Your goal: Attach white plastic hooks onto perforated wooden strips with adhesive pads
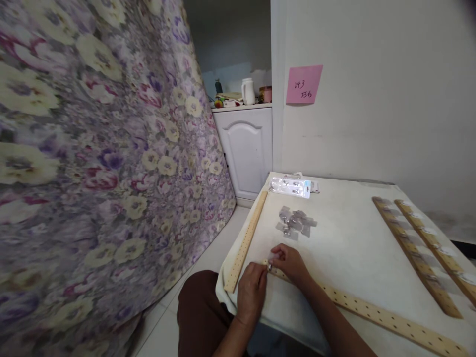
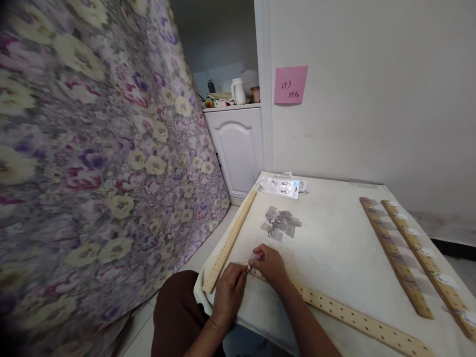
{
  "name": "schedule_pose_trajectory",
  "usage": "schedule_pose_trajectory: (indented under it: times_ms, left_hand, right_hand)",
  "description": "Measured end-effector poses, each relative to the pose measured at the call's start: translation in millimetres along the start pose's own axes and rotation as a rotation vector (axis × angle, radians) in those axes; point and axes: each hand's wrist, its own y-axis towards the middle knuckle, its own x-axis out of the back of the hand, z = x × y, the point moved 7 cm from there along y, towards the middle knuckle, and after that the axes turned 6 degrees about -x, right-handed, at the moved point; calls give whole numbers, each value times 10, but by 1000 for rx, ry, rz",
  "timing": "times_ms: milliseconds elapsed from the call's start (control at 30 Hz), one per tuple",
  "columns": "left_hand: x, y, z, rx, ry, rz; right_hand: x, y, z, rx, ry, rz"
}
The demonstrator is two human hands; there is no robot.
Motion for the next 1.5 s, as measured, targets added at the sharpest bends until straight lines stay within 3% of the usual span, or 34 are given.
schedule_pose_trajectory:
  times_ms: [667, 1167, 1500]
  left_hand:
    - [2, 12, -8, 13, -2, -8]
    - [-67, -3, 41, 16, 14, 32]
    - [-54, 2, 39, 17, 22, 16]
  right_hand:
    - [30, -21, 28, 35, -6, -33]
    - [8, 12, -3, -31, 9, 4]
    - [18, 15, 8, 2, 81, 40]
